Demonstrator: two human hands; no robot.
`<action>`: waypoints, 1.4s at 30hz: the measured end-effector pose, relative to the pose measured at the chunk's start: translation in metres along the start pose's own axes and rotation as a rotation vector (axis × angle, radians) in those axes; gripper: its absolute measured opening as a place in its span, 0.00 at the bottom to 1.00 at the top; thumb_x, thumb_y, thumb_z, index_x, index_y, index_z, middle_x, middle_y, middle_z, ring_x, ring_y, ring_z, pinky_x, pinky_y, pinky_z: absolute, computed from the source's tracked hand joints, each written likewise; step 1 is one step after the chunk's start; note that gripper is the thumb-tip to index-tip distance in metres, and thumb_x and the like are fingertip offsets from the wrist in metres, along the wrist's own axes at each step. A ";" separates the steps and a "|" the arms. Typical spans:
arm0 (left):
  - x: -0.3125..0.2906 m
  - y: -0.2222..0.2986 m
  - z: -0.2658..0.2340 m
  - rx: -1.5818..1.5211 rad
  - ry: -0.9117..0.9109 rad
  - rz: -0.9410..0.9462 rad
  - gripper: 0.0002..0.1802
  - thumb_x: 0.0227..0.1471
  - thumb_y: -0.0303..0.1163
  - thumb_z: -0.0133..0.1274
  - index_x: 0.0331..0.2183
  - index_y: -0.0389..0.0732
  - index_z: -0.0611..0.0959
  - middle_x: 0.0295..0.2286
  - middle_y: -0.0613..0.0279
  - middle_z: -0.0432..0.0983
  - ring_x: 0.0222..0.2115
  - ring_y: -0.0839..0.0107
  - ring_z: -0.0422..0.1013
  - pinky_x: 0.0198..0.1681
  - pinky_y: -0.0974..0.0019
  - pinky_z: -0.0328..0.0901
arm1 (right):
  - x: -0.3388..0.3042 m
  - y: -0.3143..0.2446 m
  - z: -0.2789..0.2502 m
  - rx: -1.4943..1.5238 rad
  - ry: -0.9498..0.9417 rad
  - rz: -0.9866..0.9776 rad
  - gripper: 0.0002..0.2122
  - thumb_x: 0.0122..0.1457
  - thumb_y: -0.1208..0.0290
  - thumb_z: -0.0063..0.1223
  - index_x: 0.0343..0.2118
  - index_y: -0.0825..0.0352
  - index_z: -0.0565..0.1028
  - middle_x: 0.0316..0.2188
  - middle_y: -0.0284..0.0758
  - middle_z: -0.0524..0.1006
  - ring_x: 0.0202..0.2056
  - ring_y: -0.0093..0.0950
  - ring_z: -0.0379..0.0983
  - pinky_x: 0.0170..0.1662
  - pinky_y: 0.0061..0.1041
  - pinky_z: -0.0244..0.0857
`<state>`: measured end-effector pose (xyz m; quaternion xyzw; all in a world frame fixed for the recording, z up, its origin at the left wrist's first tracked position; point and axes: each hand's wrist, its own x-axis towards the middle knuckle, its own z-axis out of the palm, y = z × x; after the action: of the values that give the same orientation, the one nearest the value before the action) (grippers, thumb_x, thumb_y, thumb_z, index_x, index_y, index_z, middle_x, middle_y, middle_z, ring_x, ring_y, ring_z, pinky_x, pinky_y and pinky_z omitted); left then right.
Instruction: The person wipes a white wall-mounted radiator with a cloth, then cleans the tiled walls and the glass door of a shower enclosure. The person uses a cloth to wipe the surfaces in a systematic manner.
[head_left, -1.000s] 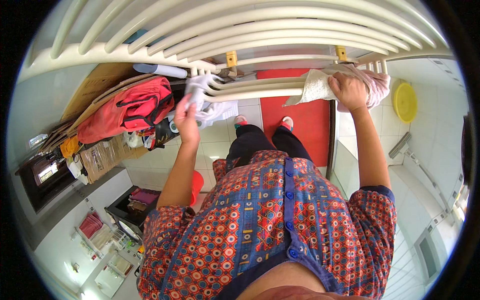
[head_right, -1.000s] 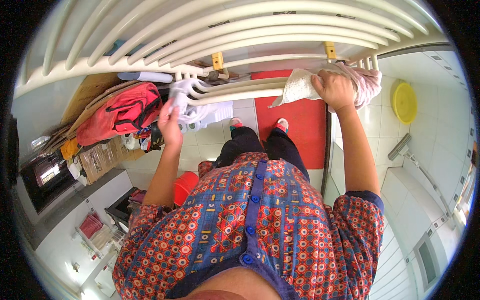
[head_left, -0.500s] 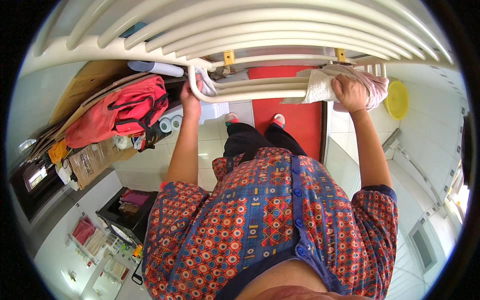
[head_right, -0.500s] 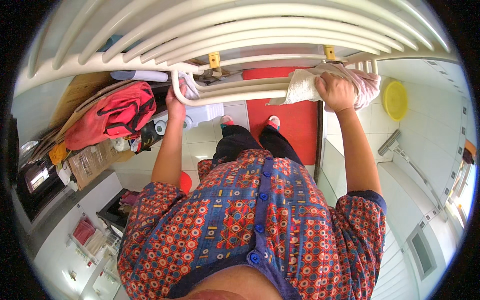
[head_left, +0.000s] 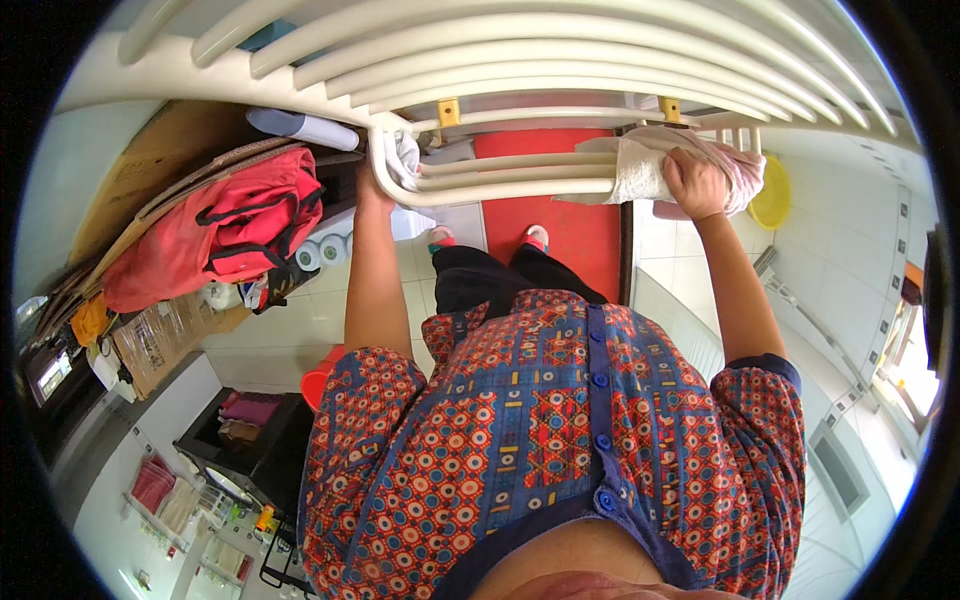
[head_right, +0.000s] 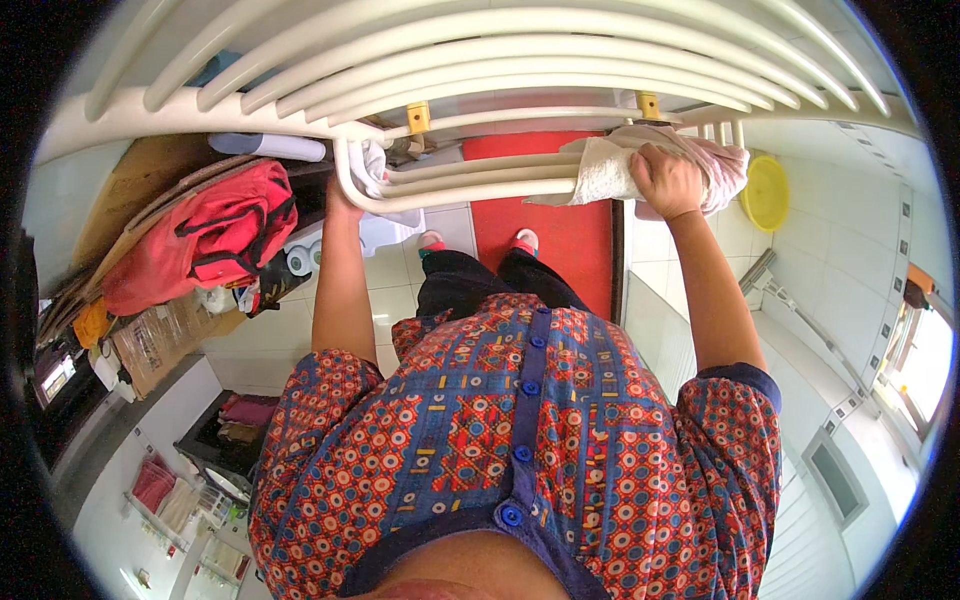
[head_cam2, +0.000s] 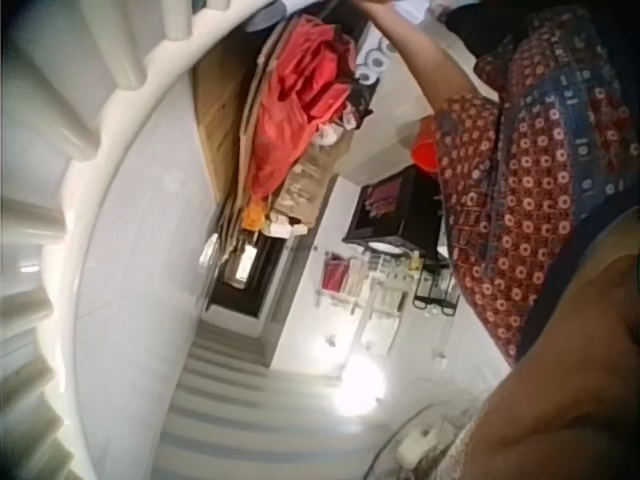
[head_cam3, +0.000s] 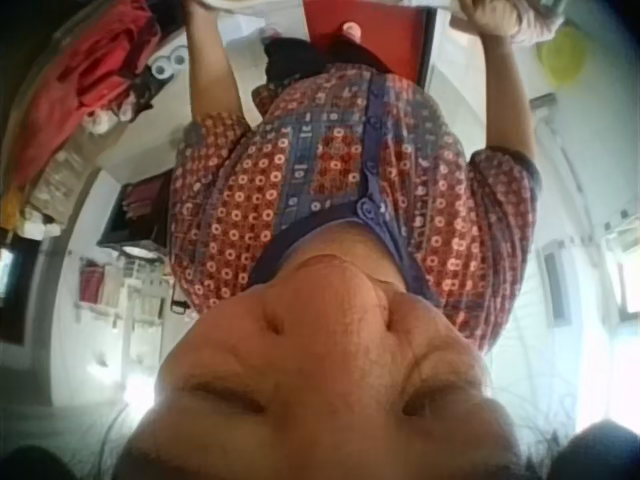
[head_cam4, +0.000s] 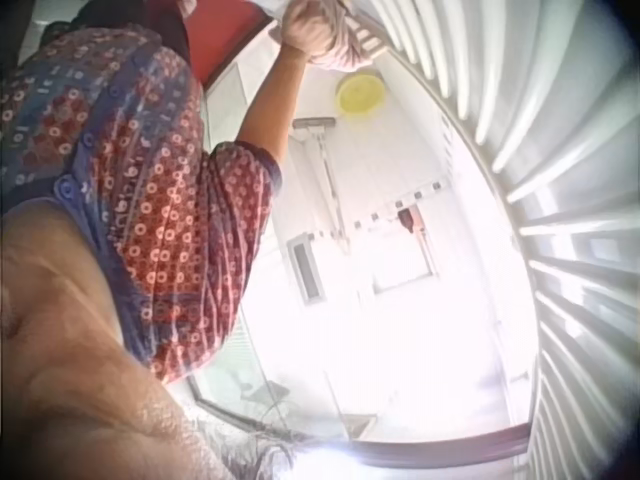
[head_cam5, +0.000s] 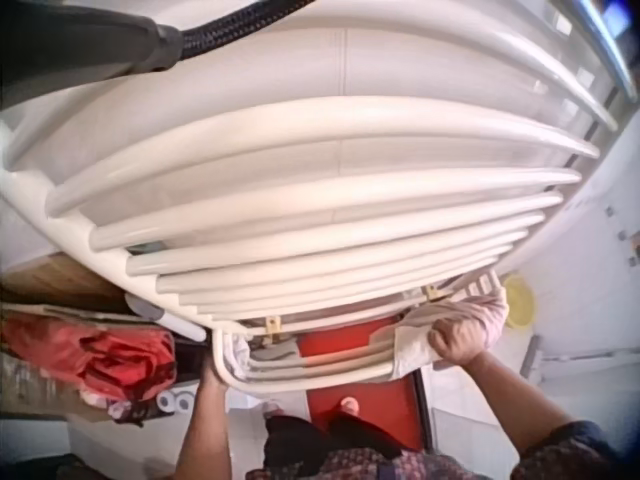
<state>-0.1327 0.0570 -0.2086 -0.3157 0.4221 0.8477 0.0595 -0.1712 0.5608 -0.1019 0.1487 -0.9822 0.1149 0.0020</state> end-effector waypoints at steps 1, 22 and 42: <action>-0.010 0.003 0.016 0.035 0.008 0.009 0.19 0.57 0.43 0.44 0.41 0.39 0.77 0.31 0.58 0.76 0.25 0.61 0.74 0.27 0.56 0.70 | -0.003 0.002 0.000 -0.004 0.004 0.011 0.15 0.58 0.54 0.43 0.28 0.58 0.77 0.18 0.42 0.76 0.22 0.43 0.74 0.28 0.40 0.68; -0.025 -0.023 -0.003 0.823 0.228 0.604 0.22 0.57 0.43 0.46 0.39 0.31 0.79 0.31 0.54 0.78 0.33 0.67 0.73 0.37 0.61 0.66 | -0.001 0.001 0.002 -0.045 0.023 -0.007 0.15 0.58 0.55 0.42 0.30 0.58 0.78 0.22 0.43 0.77 0.26 0.44 0.75 0.30 0.41 0.68; -0.021 0.000 0.016 1.022 0.161 0.679 0.22 0.52 0.42 0.51 0.36 0.30 0.79 0.31 0.48 0.78 0.32 0.61 0.74 0.38 0.58 0.66 | -0.004 -0.001 0.002 -0.032 -0.011 0.052 0.14 0.57 0.56 0.43 0.28 0.59 0.77 0.22 0.44 0.77 0.25 0.44 0.74 0.31 0.41 0.68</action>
<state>-0.1240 0.0724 -0.1891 -0.1586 0.8547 0.4836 -0.1019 -0.1674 0.5608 -0.1038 0.1235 -0.9874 0.0986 -0.0039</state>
